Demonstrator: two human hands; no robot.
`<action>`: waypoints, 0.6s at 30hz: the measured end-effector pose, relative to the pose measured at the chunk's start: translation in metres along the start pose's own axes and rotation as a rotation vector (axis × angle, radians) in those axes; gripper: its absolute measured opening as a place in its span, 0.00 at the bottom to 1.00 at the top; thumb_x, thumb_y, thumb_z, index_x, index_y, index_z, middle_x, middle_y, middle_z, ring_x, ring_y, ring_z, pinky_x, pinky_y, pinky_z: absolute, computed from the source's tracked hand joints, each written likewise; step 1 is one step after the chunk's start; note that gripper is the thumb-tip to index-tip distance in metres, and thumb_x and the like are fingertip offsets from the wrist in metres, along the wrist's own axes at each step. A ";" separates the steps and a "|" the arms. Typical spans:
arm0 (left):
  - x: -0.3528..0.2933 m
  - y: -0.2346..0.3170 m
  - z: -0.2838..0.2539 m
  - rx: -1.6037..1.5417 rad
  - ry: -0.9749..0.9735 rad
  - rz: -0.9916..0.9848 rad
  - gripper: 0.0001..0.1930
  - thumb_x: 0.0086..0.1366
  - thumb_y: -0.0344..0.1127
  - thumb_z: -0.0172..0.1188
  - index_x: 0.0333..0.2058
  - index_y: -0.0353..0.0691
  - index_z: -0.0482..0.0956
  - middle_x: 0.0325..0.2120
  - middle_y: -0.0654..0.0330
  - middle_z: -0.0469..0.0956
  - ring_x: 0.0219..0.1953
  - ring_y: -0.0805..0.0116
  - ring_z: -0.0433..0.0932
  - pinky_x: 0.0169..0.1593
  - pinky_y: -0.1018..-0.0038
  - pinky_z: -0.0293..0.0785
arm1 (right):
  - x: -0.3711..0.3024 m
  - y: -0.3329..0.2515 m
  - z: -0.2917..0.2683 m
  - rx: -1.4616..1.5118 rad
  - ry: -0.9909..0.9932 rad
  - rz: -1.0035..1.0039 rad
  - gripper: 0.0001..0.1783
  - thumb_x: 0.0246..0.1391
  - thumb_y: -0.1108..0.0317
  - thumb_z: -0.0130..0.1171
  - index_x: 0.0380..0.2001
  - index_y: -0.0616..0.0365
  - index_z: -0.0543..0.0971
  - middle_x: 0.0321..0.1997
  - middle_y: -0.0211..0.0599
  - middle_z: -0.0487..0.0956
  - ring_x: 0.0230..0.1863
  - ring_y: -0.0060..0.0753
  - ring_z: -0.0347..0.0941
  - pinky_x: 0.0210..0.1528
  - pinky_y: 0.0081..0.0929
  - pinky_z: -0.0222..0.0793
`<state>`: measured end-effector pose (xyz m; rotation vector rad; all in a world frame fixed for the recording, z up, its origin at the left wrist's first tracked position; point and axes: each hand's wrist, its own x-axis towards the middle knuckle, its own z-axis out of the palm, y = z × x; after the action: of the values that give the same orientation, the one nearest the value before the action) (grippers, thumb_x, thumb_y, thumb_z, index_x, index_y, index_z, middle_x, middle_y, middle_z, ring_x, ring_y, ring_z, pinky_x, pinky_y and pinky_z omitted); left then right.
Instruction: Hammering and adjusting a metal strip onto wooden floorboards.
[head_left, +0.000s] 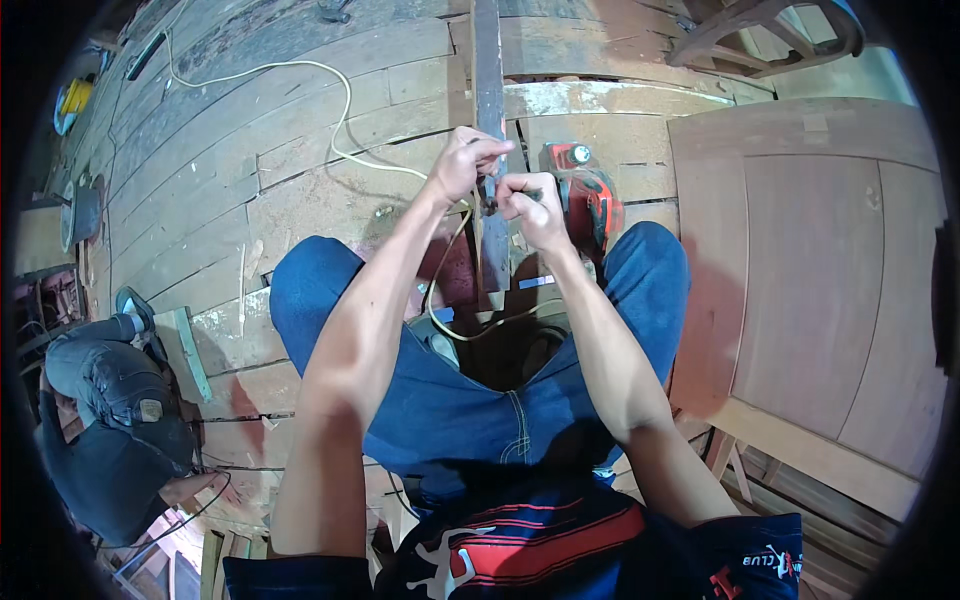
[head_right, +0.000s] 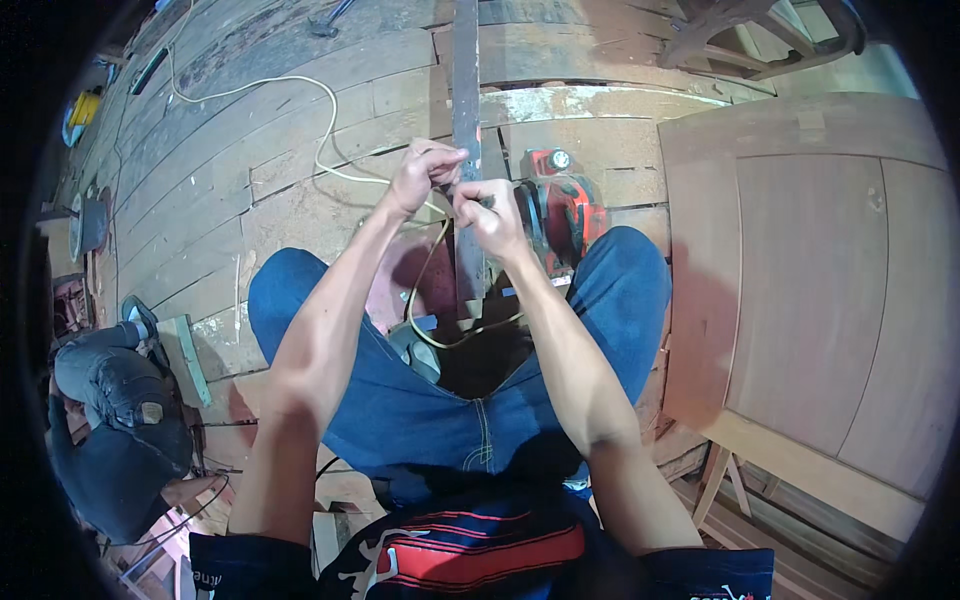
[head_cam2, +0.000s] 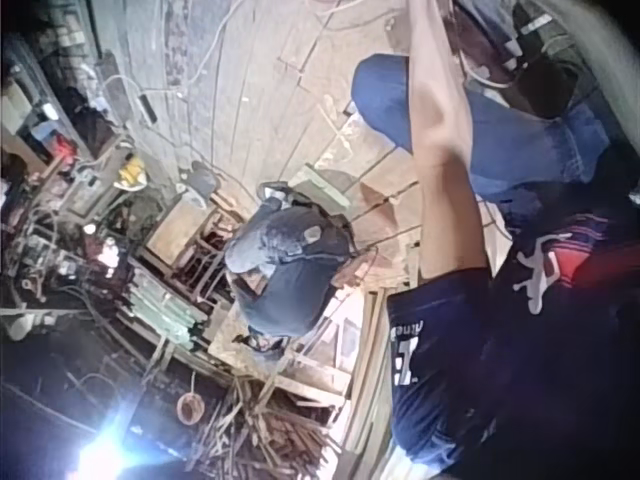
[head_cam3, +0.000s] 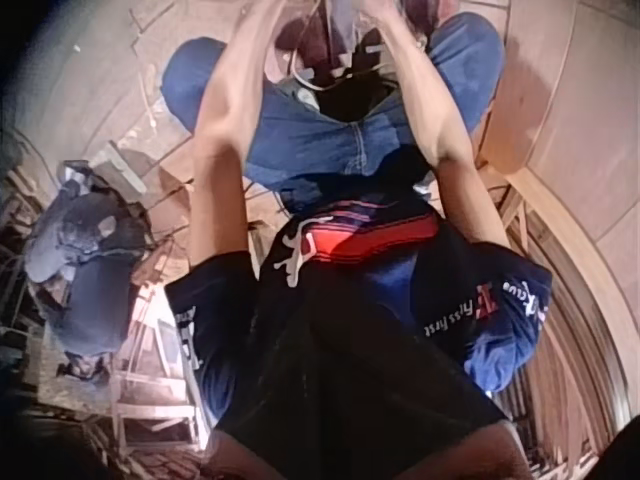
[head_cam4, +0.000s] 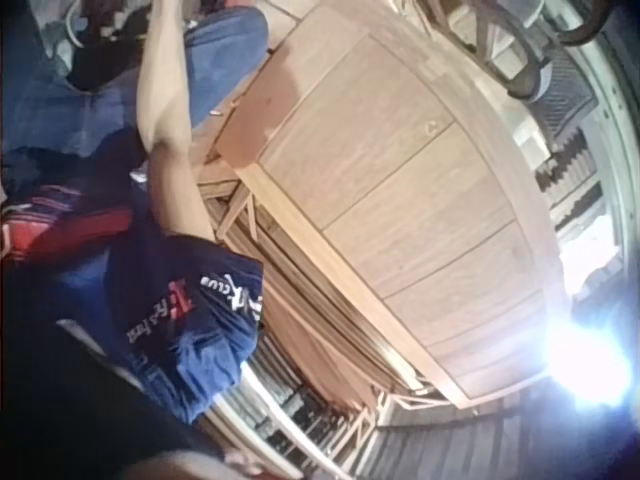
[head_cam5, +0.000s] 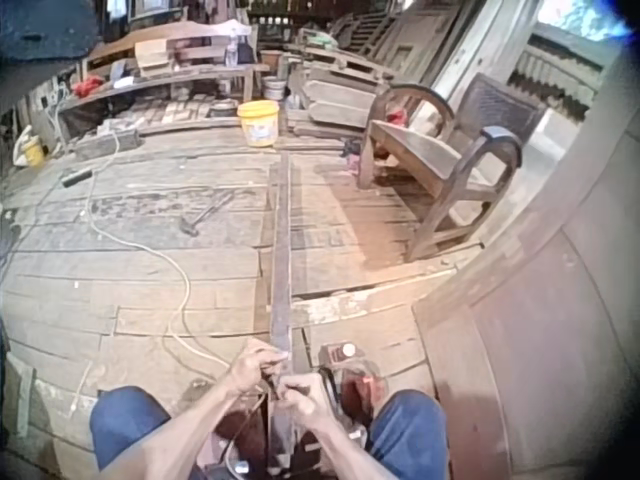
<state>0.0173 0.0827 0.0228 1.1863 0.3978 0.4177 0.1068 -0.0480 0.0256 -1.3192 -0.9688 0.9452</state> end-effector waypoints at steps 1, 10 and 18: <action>-0.001 -0.001 0.000 0.001 0.004 0.000 0.22 0.60 0.37 0.54 0.09 0.43 0.60 0.09 0.70 0.54 0.14 0.79 0.51 0.22 0.75 0.46 | 0.001 -0.001 -0.002 -0.020 -0.022 -0.005 0.12 0.36 0.65 0.50 0.14 0.65 0.69 0.13 0.30 0.68 0.16 0.21 0.64 0.22 0.22 0.59; -0.009 -0.013 0.015 -0.011 0.022 -0.009 0.18 0.58 0.39 0.58 0.13 0.35 0.75 0.10 0.67 0.68 0.16 0.81 0.63 0.21 0.78 0.55 | -0.006 -0.001 0.006 -0.292 0.094 -0.003 0.15 0.31 0.68 0.50 0.24 0.69 0.69 0.18 0.47 0.67 0.21 0.44 0.66 0.27 0.35 0.62; -0.013 -0.013 0.025 0.091 0.082 0.138 0.17 0.61 0.42 0.57 0.21 0.34 0.73 0.28 0.67 0.64 0.32 0.77 0.64 0.37 0.78 0.59 | 0.000 0.005 0.006 -0.334 0.173 0.026 0.27 0.27 0.68 0.52 0.38 0.69 0.66 0.28 0.50 0.69 0.31 0.50 0.67 0.36 0.38 0.65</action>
<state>0.0198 0.0523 0.0198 1.2921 0.4110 0.5741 0.1011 -0.0462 0.0203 -1.6674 -1.0047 0.6941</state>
